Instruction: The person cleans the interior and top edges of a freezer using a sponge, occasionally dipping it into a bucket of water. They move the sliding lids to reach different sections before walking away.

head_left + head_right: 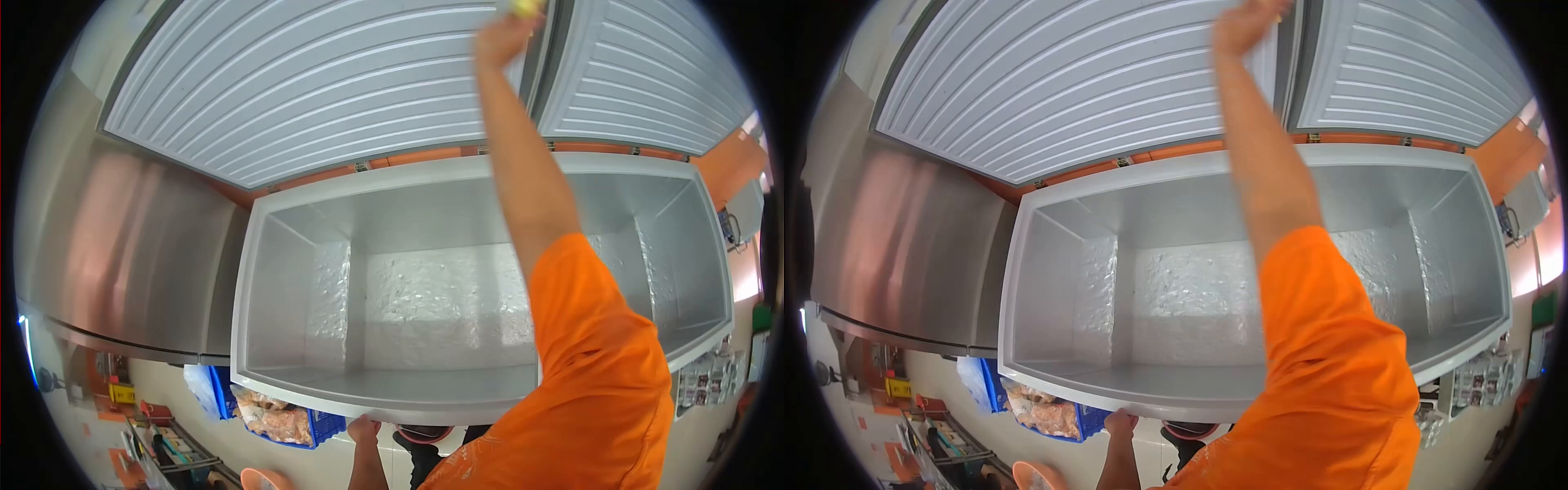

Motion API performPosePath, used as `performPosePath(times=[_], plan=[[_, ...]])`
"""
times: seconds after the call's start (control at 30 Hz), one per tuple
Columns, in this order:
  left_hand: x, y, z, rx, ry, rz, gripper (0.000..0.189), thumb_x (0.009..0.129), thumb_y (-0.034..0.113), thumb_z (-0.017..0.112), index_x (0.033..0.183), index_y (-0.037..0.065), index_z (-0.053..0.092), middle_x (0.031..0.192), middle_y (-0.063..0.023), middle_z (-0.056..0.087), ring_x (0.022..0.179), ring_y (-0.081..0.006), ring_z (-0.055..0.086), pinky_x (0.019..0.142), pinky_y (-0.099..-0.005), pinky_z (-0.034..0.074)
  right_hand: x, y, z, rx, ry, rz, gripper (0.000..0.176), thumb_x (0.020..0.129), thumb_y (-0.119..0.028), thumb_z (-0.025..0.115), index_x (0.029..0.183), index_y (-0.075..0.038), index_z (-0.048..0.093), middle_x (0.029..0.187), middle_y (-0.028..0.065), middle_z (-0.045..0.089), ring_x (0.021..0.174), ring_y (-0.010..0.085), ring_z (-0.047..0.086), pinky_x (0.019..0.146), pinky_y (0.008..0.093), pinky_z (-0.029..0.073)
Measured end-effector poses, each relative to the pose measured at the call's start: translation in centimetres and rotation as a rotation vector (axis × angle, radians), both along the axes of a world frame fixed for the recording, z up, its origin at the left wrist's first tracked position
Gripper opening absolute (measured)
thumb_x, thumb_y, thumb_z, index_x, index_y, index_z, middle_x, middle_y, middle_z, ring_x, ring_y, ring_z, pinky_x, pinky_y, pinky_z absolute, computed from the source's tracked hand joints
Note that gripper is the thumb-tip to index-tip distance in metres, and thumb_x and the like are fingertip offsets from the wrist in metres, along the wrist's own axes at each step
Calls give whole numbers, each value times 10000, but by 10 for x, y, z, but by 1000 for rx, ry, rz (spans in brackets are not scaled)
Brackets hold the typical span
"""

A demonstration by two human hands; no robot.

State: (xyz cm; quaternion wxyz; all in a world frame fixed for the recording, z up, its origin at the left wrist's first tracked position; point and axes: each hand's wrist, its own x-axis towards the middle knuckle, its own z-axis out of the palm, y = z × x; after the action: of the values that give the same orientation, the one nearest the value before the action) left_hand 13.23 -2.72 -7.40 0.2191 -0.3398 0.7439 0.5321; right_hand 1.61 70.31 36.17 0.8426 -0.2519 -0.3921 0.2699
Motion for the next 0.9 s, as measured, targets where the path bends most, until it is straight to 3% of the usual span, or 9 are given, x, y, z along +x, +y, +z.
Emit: performPosePath(times=[0.07, 0.1, 0.13, 0.17, 0.4, 0.5, 0.7, 0.83, 0.9], plan=[[-8, -32, -40, -409, 40, -717, 127, 877, 65, 471, 899, -40, 538, 908, -166, 608, 763, -301, 650, 625, -403, 594, -78, -58, 17, -10, -308, -249, 583, 868, -84, 460, 1422, -19, 290, 1456, 261, 256, 1354, 462, 191, 1124, 512, 123], [-6, -20, -28, -411, 38, -709, 127, 877, 65, 471, 899, -40, 538, 908, -166, 608, 763, -301, 650, 625, -403, 594, -115, -81, 9, 0, -461, -139, 620, 873, -96, 496, 1441, -44, 254, 1476, 245, 234, 1382, 428, 146, 1109, 584, 66], [-5, -5, -4, -212, -46, -329, 130, 878, 58, 465, 931, -41, 531, 923, -167, 607, 788, -300, 650, 647, -404, 593, -152, -97, 4, 9, -525, -261, 479, 830, -30, 456, 1308, -16, 438, 1306, 232, 456, 1265, 351, 395, 1061, 521, 264], [-5, 13, 25, -13, -121, 51, 140, 880, 52, 460, 962, -41, 525, 938, -168, 606, 814, -298, 649, 670, -405, 593, -173, -118, -13, 220, -681, -77, 516, 805, -36, 446, 1321, -27, 438, 1392, 233, 373, 1354, 341, 274, 1092, 597, 143], [-2, 9, 33, -26, -168, 76, 179, 931, 89, 443, 1043, -27, 521, 958, -133, 611, 785, -234, 647, 703, -374, 589, -112, -185, -155, 479, -787, 905, 508, 812, 64, 413, 1234, -178, 557, 1364, 109, 466, 1306, 317, 378, 1113, 424, 262], [0, 1, 33, -58, -205, 43, 179, 960, 117, 417, 1024, -10, 526, 928, -112, 612, 768, -205, 642, 699, -361, 588, -55, -103, -281, 667, -1075, 674, 449, 761, 64, 474, 1131, -143, 621, 1289, 69, 534, 1268, 291, 417, 1088, 423, 298], [3, -8, 43, 34, -276, -1, 193, 985, 138, 387, 963, 7, 526, 807, -52, 580, 659, -139, 555, 758, -357, 553, 114, 125, -385, -305, -1500, -114, 460, 810, -20, 444, 1265, -82, 469, 1295, 132, 498, 1134, 329, 506, 886, 467, 441], [2, -9, 41, 47, -287, 16, 198, 988, 136, 382, 919, 31, 535, 767, -33, 557, 649, -127, 531, 754, -340, 544, 71, 141, -397, -731, -1852, 198, 506, 839, -107, 457, 1341, -67, 407, 1417, 119, 398, 1321, 341, 343, 1043, 497, 310], [7, -5, 52, 5, -310, 10, 198, 987, 129, 382, 888, 44, 531, 750, -27, 548, 645, -124, 525, 750, -334, 540, 34, 107, -415, -346, -2047, 118, 541, 832, -123, 473, 1366, -88, 389, 1470, 116, 322, 1345, 347, 306, 1079, 523, 248]])
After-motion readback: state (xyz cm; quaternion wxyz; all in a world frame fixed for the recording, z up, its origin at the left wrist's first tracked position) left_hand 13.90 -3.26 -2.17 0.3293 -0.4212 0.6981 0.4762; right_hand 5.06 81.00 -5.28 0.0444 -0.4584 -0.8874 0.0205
